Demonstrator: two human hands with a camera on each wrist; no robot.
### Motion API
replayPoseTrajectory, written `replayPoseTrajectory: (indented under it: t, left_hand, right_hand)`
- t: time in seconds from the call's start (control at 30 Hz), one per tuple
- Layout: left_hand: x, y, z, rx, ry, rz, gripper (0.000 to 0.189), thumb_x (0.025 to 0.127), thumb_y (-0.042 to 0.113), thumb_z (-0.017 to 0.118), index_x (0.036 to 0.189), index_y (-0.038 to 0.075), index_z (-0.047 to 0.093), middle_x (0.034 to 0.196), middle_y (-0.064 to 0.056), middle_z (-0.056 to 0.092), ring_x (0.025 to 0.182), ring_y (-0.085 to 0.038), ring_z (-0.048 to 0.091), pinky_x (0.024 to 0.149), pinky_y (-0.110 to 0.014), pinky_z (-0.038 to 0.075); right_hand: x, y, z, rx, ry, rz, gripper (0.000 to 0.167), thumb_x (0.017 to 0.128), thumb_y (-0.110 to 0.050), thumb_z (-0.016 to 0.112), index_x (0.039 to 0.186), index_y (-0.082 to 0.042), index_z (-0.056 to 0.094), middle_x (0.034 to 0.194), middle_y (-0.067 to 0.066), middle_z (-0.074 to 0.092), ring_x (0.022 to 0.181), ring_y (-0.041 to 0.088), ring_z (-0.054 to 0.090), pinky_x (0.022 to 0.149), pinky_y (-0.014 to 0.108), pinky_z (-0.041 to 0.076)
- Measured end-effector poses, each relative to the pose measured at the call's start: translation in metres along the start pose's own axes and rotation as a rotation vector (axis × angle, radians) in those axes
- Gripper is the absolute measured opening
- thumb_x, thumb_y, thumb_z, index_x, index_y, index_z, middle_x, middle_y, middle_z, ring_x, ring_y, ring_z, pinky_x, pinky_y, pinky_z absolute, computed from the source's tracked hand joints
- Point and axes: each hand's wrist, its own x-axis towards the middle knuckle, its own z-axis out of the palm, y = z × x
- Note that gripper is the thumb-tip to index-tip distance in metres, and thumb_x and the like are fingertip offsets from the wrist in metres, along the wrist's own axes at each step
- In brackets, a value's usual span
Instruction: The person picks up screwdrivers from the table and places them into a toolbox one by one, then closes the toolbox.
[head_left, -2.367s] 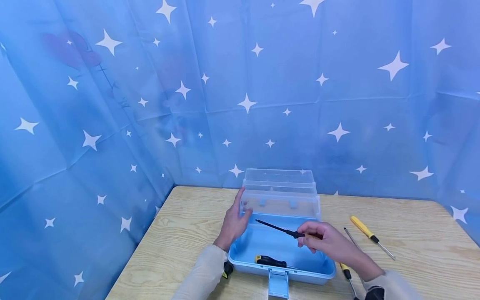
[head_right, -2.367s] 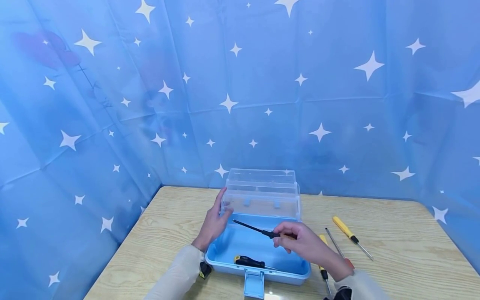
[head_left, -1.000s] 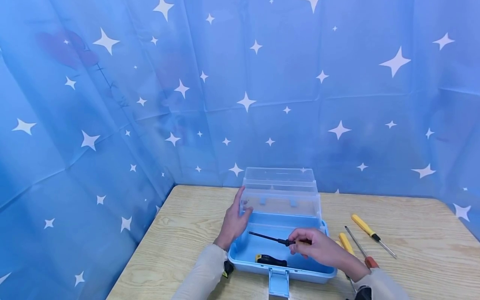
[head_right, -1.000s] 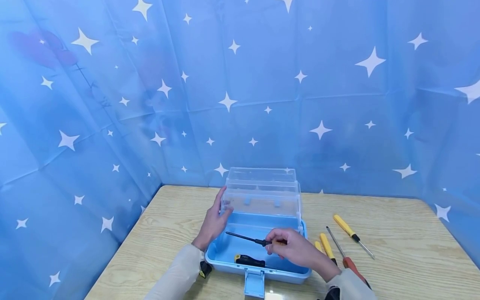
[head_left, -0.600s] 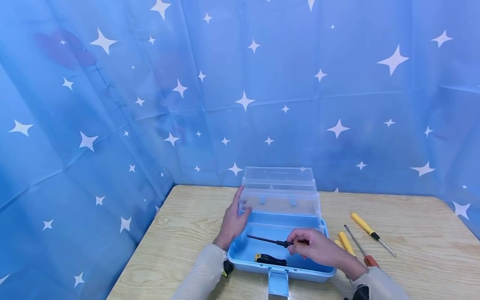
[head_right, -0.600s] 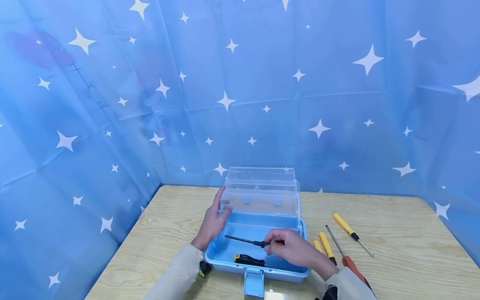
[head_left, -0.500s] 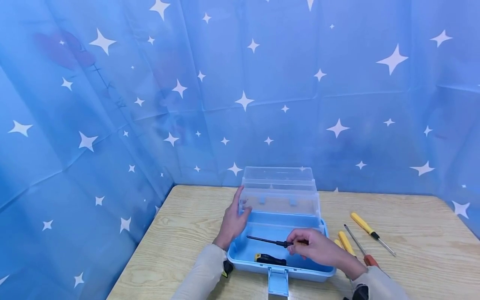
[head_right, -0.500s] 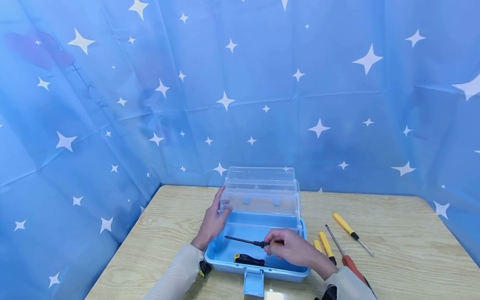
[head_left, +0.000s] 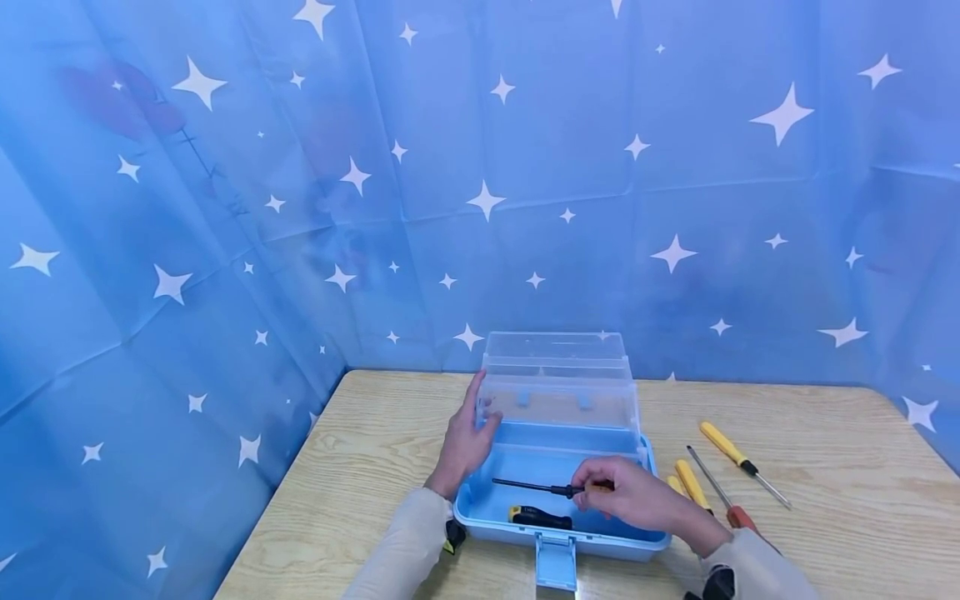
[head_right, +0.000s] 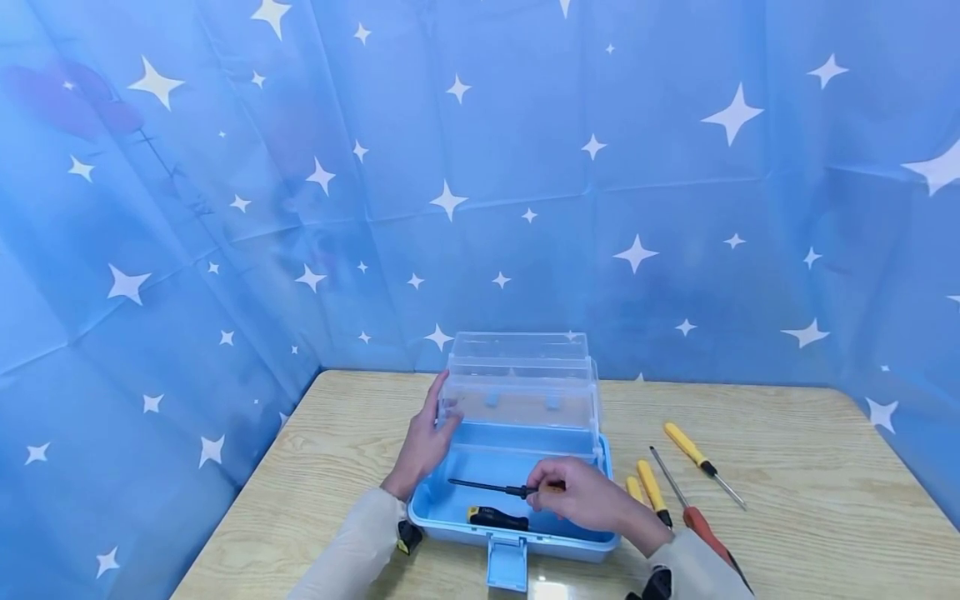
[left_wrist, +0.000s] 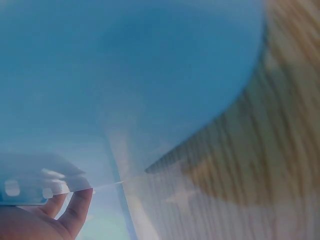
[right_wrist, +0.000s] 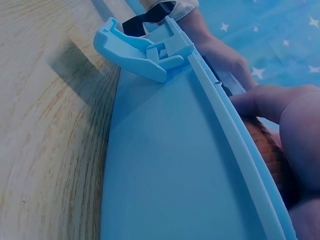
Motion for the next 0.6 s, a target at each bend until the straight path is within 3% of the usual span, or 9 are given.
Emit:
replayPoseTrajectory:
  t: [0.6]
  left_hand:
    - [-0.0011, 0.0007, 0.0005, -0.004, 0.009, -0.002, 0.067, 0.101, 0.034, 0.053, 0.154, 0.050, 0.017, 0.148, -0.001, 0.051, 0.133, -0.029, 0.051, 0.104, -0.061, 0.043]
  right_hand:
    - [-0.0002, 0.0000, 0.0015, -0.031, -0.047, 0.006, 0.016, 0.099, -0.015, 0.059, 0.103, -0.001, 0.066, 0.081, 0.016, 0.068, 0.060, 0.003, 0.053, 0.056, 0.027, 0.052]
